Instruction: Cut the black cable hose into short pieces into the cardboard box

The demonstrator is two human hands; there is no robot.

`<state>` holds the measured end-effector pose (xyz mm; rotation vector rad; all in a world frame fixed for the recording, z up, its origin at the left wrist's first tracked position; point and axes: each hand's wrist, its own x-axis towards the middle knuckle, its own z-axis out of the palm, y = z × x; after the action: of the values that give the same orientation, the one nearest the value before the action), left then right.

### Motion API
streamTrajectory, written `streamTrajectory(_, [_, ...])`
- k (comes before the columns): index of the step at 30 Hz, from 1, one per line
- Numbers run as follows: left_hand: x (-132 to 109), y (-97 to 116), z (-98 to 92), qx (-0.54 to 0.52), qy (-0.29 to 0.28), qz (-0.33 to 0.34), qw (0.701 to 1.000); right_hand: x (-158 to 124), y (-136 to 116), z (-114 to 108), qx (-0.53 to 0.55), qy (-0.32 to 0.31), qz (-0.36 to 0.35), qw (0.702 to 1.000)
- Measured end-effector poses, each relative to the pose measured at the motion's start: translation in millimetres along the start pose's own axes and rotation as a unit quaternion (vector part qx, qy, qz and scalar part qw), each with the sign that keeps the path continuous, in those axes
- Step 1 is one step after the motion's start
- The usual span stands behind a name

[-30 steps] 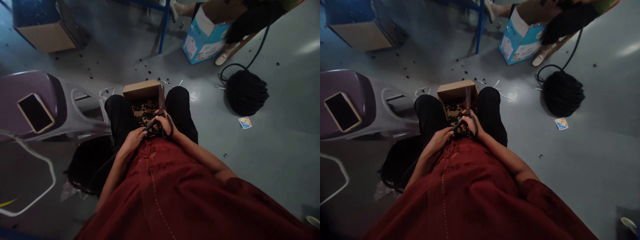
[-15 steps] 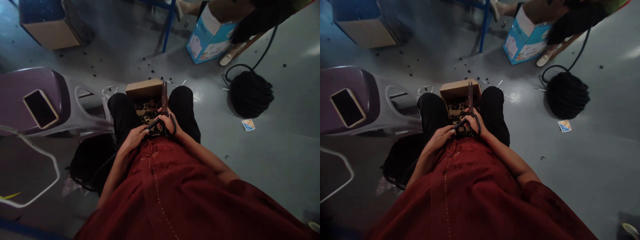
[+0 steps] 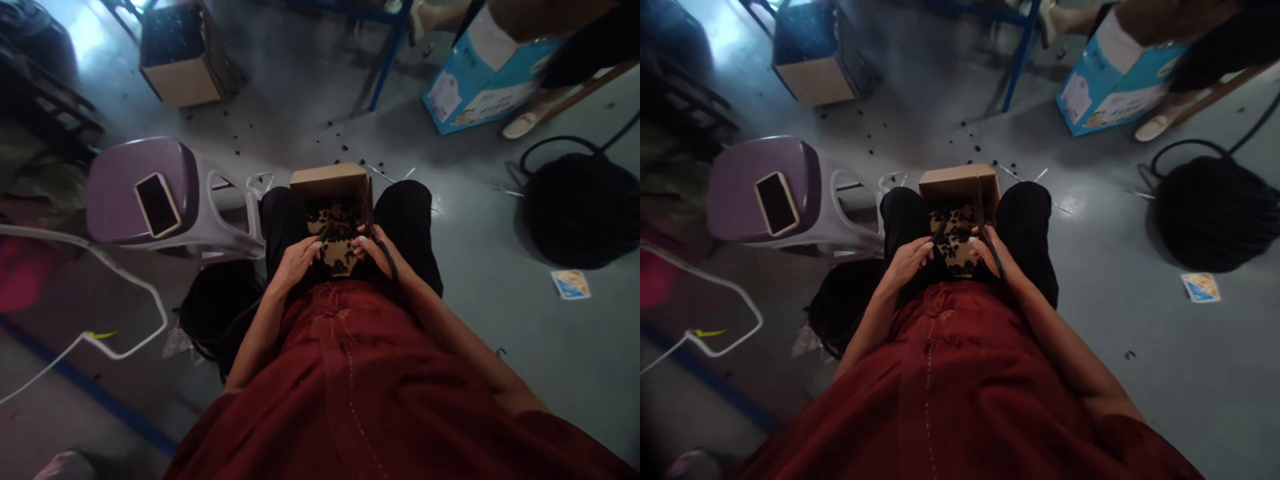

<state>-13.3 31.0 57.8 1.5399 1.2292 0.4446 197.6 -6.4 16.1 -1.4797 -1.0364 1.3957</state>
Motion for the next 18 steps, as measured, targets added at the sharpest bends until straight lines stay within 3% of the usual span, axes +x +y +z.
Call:
streamTrajectory(3, [2.5,-2.5,-11.6,0.000,0.064,0.007,0.998,-8.1,6.9,-3.1,-0.063,-0.049,0.029,0.996])
streamTrajectory(7, [6.0,-5.6,-18.4,0.025,0.098,0.023,0.995,-19.8,6.3,-3.7,-0.196,-0.123,0.034,0.972])
streamTrajectory(11, [5.3,-9.0,-16.8,0.043,0.091,0.025,0.995,-23.5,-1.4,-2.2,-0.277,-0.161,0.011,0.947])
streamTrajectory(18, [3.9,-8.6,-10.7,0.055,0.051,0.019,0.997,-24.0,-6.4,3.0,-0.320,-0.178,0.003,0.931])
